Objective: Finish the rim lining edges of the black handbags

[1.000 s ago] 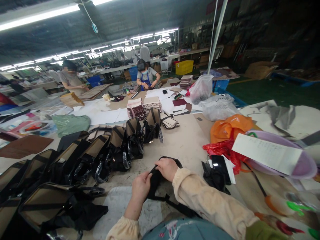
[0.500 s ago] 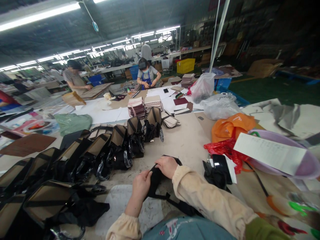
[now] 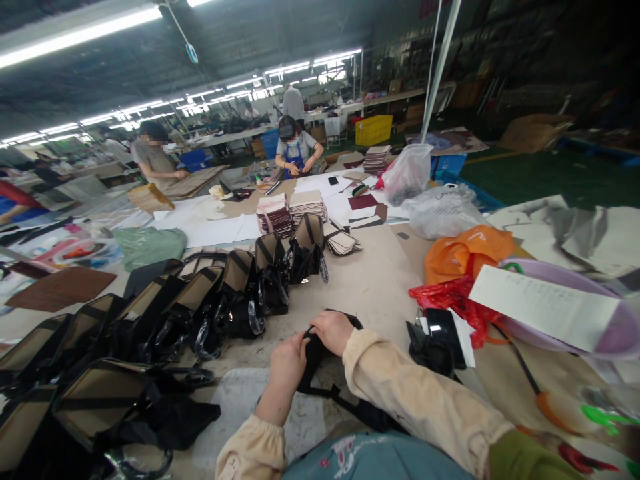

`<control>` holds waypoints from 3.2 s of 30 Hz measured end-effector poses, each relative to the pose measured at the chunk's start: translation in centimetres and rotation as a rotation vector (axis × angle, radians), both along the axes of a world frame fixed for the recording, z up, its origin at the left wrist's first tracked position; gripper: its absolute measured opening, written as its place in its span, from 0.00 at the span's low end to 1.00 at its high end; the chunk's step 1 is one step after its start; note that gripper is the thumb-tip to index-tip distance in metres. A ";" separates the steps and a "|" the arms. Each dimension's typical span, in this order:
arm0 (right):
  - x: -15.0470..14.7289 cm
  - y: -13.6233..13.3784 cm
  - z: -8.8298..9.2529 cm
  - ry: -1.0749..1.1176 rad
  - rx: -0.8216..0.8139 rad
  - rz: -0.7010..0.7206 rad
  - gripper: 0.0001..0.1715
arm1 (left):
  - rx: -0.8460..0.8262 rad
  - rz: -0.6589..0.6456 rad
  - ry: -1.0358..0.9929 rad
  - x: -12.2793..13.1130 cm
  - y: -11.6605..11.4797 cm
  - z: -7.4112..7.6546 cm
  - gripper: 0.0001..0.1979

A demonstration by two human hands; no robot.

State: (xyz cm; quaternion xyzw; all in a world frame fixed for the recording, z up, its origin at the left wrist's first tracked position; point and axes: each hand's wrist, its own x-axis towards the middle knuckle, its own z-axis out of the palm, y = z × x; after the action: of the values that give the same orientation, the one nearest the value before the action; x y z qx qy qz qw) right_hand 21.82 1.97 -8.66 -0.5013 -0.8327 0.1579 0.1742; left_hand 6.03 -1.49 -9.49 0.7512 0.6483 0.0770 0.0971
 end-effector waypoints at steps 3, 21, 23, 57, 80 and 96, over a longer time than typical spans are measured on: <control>0.1 -0.1 -0.2 0.024 0.016 0.004 0.09 | -0.001 0.002 -0.005 0.1 0.3 0.0 0.13; 0.5 -0.3 -1.0 0.105 0.073 -0.023 0.07 | -0.019 -0.021 -0.029 -0.5 0.5 -0.4 0.13; 0.5 -0.3 -1.1 0.108 0.077 -0.018 0.08 | -0.025 -0.024 -0.028 -0.5 0.6 -0.4 0.13; 0.3 0.0 -1.2 0.056 0.065 -0.014 0.09 | -0.014 -0.081 0.018 -0.2 0.4 -0.1 0.15; 2.1 0.4 0.5 -0.056 0.023 -0.155 0.07 | 0.001 -0.060 -0.079 1.4 2.1 -0.2 0.13; 2.3 0.6 0.8 -0.111 0.034 -0.126 0.10 | 0.003 -0.080 -0.106 1.1 2.2 -0.5 0.13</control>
State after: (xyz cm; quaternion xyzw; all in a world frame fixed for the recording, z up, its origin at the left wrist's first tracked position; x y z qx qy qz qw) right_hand 24.17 2.55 -7.87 -0.5578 -0.8104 0.1043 0.1456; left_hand 7.17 0.73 -9.97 0.7716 0.6116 0.1137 0.1332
